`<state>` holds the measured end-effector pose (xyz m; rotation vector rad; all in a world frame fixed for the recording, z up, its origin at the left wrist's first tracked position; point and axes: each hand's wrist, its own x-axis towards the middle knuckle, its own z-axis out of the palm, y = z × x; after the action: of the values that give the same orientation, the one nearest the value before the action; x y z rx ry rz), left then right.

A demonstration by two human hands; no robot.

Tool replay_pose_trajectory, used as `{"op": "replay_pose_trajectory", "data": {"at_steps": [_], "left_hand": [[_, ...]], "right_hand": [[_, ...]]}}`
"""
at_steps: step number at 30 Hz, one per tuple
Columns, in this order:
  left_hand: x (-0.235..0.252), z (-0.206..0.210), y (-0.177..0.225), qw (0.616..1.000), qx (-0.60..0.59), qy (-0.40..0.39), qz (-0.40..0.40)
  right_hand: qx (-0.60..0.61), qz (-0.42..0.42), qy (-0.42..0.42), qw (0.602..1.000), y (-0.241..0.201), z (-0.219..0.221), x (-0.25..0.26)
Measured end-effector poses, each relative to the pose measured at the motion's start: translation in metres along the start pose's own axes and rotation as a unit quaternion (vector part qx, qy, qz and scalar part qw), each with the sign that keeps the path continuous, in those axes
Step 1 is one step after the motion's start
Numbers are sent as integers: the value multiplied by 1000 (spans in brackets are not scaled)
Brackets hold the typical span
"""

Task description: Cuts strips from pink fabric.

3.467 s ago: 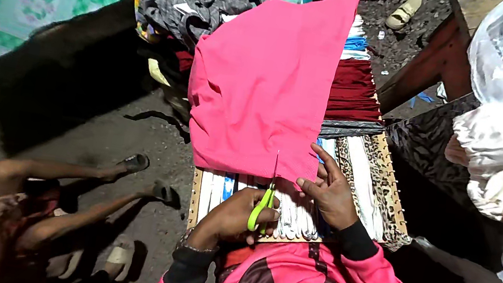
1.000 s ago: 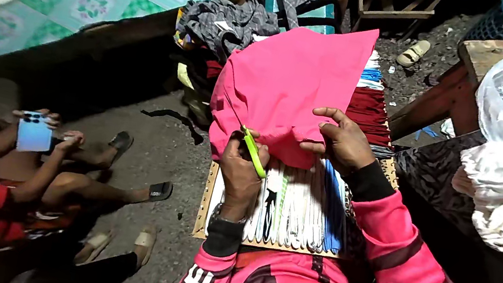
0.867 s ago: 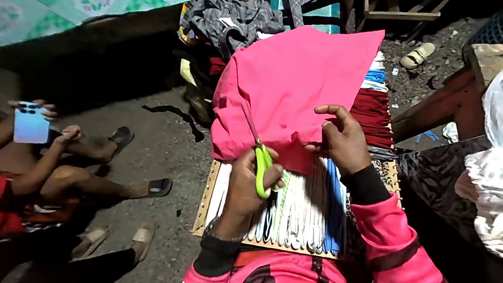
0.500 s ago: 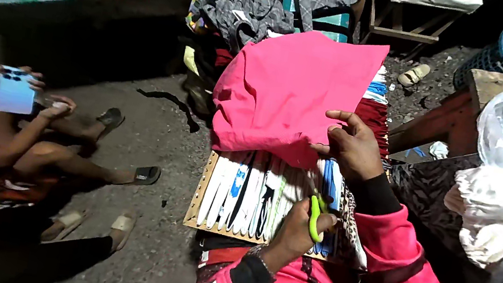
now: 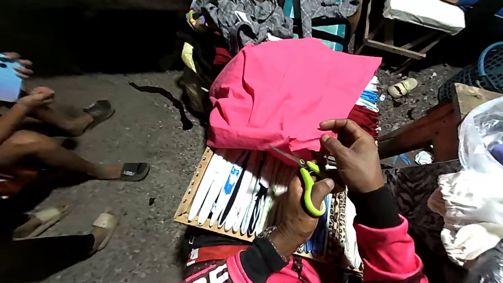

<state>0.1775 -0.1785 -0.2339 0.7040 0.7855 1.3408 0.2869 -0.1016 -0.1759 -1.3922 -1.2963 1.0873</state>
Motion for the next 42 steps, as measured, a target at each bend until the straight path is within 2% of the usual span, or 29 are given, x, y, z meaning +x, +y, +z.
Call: {"op": "replay_pose_trajectory", "data": {"at_steps": [3, 6, 11, 17, 23, 26, 28, 32, 34, 37, 42], "left_hand": [[5, -2, 8, 999, 37, -11, 25], [13, -8, 10, 998, 52, -24, 9], [17, -11, 20, 990, 141, -10, 3], [9, -7, 21, 996, 80, -13, -32], [-5, 2, 25, 992, -76, -13, -100], [-18, -1, 28, 982, -94, -69, -146], [-28, -16, 35, 964, -84, -131, -217], [-41, -62, 60, 906, 79, -226, -350], [-41, -81, 74, 877, 172, -260, -365], [-27, -95, 91, 836, 292, -271, -377], [7, -102, 99, 776, 342, -314, -427]], "right_hand": [[18, 0, -20, 1000, -4, 3, -7], [25, 2, -37, 999, -3, 3, -14], [33, -8, -44, 998, -4, 1, -18], [59, -9, -21, 998, -8, -2, -6], [80, -27, 0, 996, -5, -10, 4], [75, -25, 0, 997, -4, -15, 7], [71, -4, -12, 997, 0, -19, 4], [84, 83, 4, 993, 34, -23, -21], [120, 135, 13, 983, 58, -22, -38], [190, 178, 38, 965, 80, -15, -57], [237, 158, 53, 957, 77, -7, -70]]}}
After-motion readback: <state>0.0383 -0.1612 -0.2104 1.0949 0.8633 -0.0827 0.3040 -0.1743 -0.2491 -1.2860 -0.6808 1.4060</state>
